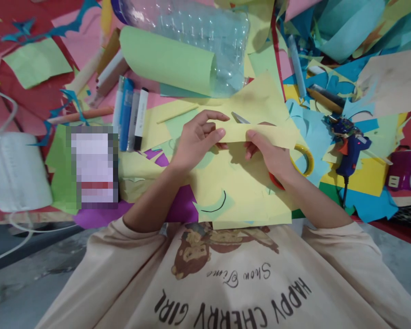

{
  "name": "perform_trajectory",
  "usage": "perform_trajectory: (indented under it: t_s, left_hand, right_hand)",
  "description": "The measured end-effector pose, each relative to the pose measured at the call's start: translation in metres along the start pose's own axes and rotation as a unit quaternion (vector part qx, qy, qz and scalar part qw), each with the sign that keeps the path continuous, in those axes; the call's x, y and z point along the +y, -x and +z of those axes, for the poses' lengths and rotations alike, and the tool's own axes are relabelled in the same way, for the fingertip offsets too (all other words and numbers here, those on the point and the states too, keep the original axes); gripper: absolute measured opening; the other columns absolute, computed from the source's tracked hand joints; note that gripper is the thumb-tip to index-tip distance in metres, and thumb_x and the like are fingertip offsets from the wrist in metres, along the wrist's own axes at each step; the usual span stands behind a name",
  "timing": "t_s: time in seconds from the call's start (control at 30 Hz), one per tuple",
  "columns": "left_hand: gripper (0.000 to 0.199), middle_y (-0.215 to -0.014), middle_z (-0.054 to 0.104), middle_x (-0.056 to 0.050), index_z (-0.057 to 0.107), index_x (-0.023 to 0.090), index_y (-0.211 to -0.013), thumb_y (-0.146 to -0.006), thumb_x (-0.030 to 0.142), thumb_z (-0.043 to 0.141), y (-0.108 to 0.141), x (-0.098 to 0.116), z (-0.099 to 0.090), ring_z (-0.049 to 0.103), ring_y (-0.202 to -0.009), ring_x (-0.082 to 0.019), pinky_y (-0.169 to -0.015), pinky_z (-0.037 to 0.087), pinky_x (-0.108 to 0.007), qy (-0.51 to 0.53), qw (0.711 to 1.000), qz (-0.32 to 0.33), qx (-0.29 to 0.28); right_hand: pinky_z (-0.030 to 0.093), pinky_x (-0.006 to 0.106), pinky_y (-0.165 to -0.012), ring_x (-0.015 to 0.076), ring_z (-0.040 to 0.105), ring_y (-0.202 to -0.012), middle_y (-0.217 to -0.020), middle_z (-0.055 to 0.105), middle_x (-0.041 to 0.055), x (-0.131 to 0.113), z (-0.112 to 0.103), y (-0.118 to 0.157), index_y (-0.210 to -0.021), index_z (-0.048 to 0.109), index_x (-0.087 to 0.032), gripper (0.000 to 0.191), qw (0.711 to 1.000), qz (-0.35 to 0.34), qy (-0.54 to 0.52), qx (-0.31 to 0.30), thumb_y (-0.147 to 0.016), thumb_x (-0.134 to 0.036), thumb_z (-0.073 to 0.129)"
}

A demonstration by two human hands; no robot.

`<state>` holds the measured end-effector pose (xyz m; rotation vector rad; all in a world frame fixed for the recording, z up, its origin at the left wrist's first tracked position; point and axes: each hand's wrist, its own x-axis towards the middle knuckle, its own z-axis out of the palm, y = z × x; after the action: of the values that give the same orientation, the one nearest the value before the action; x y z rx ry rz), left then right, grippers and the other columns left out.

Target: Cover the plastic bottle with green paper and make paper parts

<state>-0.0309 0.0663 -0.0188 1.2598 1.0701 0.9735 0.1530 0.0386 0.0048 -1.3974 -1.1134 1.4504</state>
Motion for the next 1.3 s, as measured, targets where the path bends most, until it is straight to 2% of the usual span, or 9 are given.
perform_trajectory:
  t_s: [0.13,0.27,0.43,0.63,0.8,0.97,1.1,1.2,1.3]
  left_hand:
    - [0.025,-0.058,0.061,0.004,0.06,0.019,-0.076,-0.077,0.043,0.069,-0.0015,0.0013,-0.0009,0.062,-0.047,-0.009,-0.043,0.051,-0.019,0.025,0.999,-0.013,-0.025]
    - [0.028,-0.049,0.057,0.005,0.053,0.018,-0.06,-0.075,0.034,0.071,-0.0024,-0.0004,-0.0005,0.059,-0.041,-0.007,-0.044,0.049,-0.017,0.026,1.0,0.002,0.006]
    - [0.027,-0.046,0.053,0.007,0.052,0.019,-0.06,-0.074,0.03,0.072,-0.0021,-0.0044,-0.0013,0.058,-0.042,-0.006,-0.044,0.048,-0.016,0.032,0.999,0.0,0.034]
    - [0.024,-0.052,0.054,0.005,0.054,0.018,-0.062,-0.079,0.029,0.066,-0.0008,-0.0042,-0.002,0.055,-0.044,-0.005,-0.044,0.045,-0.015,0.005,0.999,0.036,0.036]
    - [0.027,-0.055,0.049,0.005,0.052,0.018,-0.058,-0.077,0.03,0.068,-0.0001,-0.0014,0.0002,0.055,-0.046,-0.005,-0.046,0.046,-0.016,-0.028,0.995,0.065,0.072]
    - [0.028,-0.051,0.049,0.005,0.052,0.017,-0.058,-0.079,0.029,0.066,0.0018,-0.0002,-0.0008,0.048,-0.045,-0.004,-0.044,0.037,-0.017,-0.09,0.992,0.07,0.055]
    - [0.034,-0.05,0.048,0.005,0.049,0.018,-0.059,-0.083,0.039,0.063,0.0022,-0.0005,-0.0015,0.041,-0.043,-0.004,-0.044,0.034,-0.02,-0.125,0.986,0.085,0.063]
    - [0.039,-0.048,0.044,0.006,0.046,0.02,-0.058,-0.083,0.045,0.062,0.0032,0.0,-0.0006,0.037,-0.043,-0.005,-0.043,0.032,-0.022,-0.134,0.986,0.072,0.073]
    - [0.038,-0.047,0.044,0.005,0.046,0.02,-0.057,-0.085,0.043,0.058,0.0059,0.0003,-0.0007,0.039,-0.043,-0.006,-0.043,0.032,-0.023,-0.139,0.987,0.041,0.064]
  right_hand:
    - [0.052,0.026,-0.053,0.0104,0.06,-0.048,-0.065,0.063,-0.0022,0.0017,-0.0023,-0.0009,-0.071,0.059,-0.021,0.023,1.0,-0.01,0.006,0.001,-0.086,-0.038,0.063]
    - [0.052,0.025,-0.053,0.0094,0.06,-0.049,-0.066,0.063,-0.0028,0.0032,-0.0031,-0.0028,-0.07,0.058,-0.021,0.022,1.0,-0.015,-0.015,0.0,-0.086,-0.035,0.064]
    - [0.051,0.026,-0.052,0.0092,0.059,-0.049,-0.066,0.063,-0.0026,0.0018,-0.0034,-0.0045,-0.07,0.058,-0.02,0.023,1.0,-0.013,-0.026,0.0,-0.085,-0.036,0.065]
    - [0.051,0.024,-0.054,0.0081,0.057,-0.048,-0.064,0.061,-0.003,0.0003,-0.0042,-0.0035,-0.07,0.057,-0.02,0.027,1.0,-0.01,0.008,0.002,-0.086,-0.041,0.063]
    - [0.049,0.023,-0.051,0.0075,0.056,-0.047,-0.064,0.061,-0.0033,0.0023,-0.0045,-0.0044,-0.071,0.058,-0.021,0.027,1.0,-0.013,0.002,-0.002,-0.085,-0.043,0.064]
    - [0.05,0.023,-0.054,0.0071,0.056,-0.048,-0.065,0.06,-0.0034,0.0,-0.0048,-0.0033,-0.071,0.057,-0.021,0.027,1.0,-0.016,0.014,0.008,-0.088,-0.042,0.061]
    - [0.05,0.023,-0.053,0.0068,0.056,-0.047,-0.064,0.06,-0.004,-0.0001,-0.0047,-0.0026,-0.07,0.057,-0.02,0.026,1.0,-0.019,0.005,0.009,-0.088,-0.039,0.062]
    - [0.049,0.024,-0.052,0.0075,0.055,-0.047,-0.063,0.06,-0.0039,0.0012,-0.0044,-0.0032,-0.07,0.057,-0.021,0.028,1.0,-0.009,-0.003,0.01,-0.086,-0.043,0.063]
    - [0.05,0.025,-0.052,0.0088,0.055,-0.047,-0.063,0.06,-0.0036,0.001,-0.0036,-0.003,-0.071,0.055,-0.022,0.029,1.0,0.004,-0.008,0.007,-0.084,-0.047,0.065]
